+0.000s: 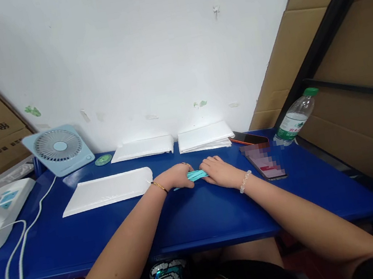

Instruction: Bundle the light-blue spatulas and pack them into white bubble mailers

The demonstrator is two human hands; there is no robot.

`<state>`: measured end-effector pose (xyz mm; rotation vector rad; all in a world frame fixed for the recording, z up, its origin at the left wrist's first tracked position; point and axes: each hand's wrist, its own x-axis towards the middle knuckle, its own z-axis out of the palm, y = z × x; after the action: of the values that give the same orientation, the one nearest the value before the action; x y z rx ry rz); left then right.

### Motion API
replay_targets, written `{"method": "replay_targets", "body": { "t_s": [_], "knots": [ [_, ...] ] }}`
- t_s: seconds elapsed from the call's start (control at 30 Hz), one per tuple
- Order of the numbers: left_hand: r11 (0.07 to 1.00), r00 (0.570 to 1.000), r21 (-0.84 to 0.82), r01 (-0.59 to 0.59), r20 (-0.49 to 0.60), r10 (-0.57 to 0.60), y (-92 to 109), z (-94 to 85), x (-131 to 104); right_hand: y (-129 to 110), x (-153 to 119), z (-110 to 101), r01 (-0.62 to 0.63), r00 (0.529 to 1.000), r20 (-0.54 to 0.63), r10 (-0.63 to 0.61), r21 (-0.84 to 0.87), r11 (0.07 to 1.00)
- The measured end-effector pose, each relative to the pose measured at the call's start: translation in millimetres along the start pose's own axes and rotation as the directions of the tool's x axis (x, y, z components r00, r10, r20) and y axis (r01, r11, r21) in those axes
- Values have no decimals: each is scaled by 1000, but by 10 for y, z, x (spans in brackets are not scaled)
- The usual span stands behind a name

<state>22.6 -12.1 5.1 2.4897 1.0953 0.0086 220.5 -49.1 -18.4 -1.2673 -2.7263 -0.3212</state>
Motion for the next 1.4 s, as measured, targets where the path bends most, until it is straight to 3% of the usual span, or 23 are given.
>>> {"method": "replay_targets", "body": {
  "t_s": [0.1, 0.23, 0.4, 0.47, 0.57, 0.63, 0.73, 0.87, 0.97, 1.07, 1.2, 1.27, 1.33, 1.4],
  "knots": [
    [999, 995, -29, 42, 90, -39, -17, -82, -60, -24, 56, -77, 45, 994, 101, -41, -43, 998],
    [995, 995, 60, 81, 51, -84, 56, -116, -83, -63, 189, -155, 78, 967, 249, -54, -89, 993],
    [999, 985, 3, 41, 168, -41, 130, -155, -109, -83, 242, -199, 92, 950, 302, -72, -51, 994],
    [998, 993, 49, 31, 114, -36, 158, -86, -101, -88, 230, -199, 91, 949, 306, -75, -37, 995],
    [984, 994, 157, 85, -80, -73, 216, 122, -60, -82, 222, -219, 74, 953, 298, -53, -59, 996],
    [976, 973, 159, 147, -201, -114, 255, 251, -29, -58, 229, -296, 73, 962, 270, -43, -101, 992],
    [987, 933, 9, 160, -328, -148, 294, 322, 5, 6, 229, -571, 75, 981, 191, -45, -154, 985],
    [957, 882, -261, -125, -472, -13, 332, 259, 44, 78, 169, -1131, 10, 999, -50, -14, -84, 996],
    [858, 831, -417, -301, -557, 21, 372, 254, 78, 41, 150, -1409, -9, 961, -270, 62, 191, 981],
    [760, 857, -566, -319, -515, -24, 397, 315, 103, -76, 207, -1369, 22, 957, -272, 103, 422, 906],
    [713, 910, -656, -247, -409, -61, 371, 369, 77, -148, 274, -1028, 42, 986, -154, 58, 578, 815],
    [625, 933, -748, -225, -350, -83, 360, 352, 27, -104, 255, -885, 63, 969, -206, 136, 738, 672],
    [435, 965, -875, -214, -259, -46, 378, 323, -37, -55, 207, -790, 111, 951, -229, 208, 882, 458],
    [238, 988, -960, -149, -132, 86, 432, 301, -99, -62, 153, -723, 125, 977, -162, 139, 963, 240]
  ]
}}
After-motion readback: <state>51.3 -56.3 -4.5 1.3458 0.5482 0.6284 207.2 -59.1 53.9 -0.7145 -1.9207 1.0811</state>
